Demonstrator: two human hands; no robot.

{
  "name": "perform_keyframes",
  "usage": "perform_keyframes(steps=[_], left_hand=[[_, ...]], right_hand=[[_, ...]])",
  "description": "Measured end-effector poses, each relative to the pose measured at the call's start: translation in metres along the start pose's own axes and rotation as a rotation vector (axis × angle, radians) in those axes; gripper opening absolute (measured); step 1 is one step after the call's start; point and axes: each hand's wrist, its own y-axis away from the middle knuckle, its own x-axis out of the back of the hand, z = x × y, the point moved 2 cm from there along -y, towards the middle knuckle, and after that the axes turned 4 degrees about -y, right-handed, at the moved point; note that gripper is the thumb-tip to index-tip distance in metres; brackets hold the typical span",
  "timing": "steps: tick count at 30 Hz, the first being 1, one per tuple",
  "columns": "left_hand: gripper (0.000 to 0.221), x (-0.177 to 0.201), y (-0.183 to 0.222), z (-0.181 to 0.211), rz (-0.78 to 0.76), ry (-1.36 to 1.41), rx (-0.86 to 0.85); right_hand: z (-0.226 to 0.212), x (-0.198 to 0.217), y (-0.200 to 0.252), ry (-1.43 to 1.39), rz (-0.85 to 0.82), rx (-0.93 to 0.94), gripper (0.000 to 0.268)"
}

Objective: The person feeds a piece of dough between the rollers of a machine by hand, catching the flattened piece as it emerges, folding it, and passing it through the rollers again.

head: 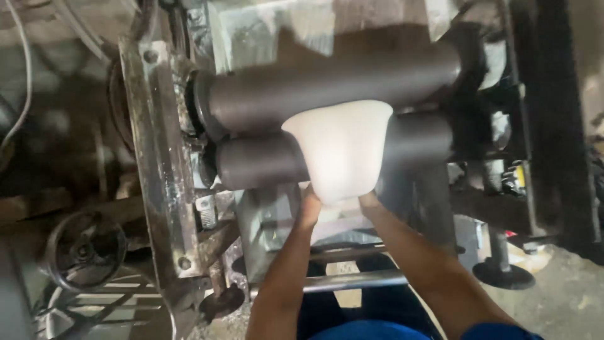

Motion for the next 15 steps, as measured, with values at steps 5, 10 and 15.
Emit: perform_keyframes(steps=[5, 10, 15], left_hand=[[0.036, -0.009, 0.048, -0.012, -0.031, 0.075, 0.23], [0.037, 0.007, 0.093, 0.05, -0.06, 0.12, 0.429], [0.039, 0.016, -0.05, 0.038, -0.008, 0.068, 0.313]], right_hand=[[0.003, 0.031, 0.098, 0.303, -0.031, -0.127, 0.058], [-0.088, 0.011, 0.111, 0.164, 0.091, -0.317, 0.055], [-0.085, 0.028, 0.01, 0.122, 0.089, -0.228, 0.058]])
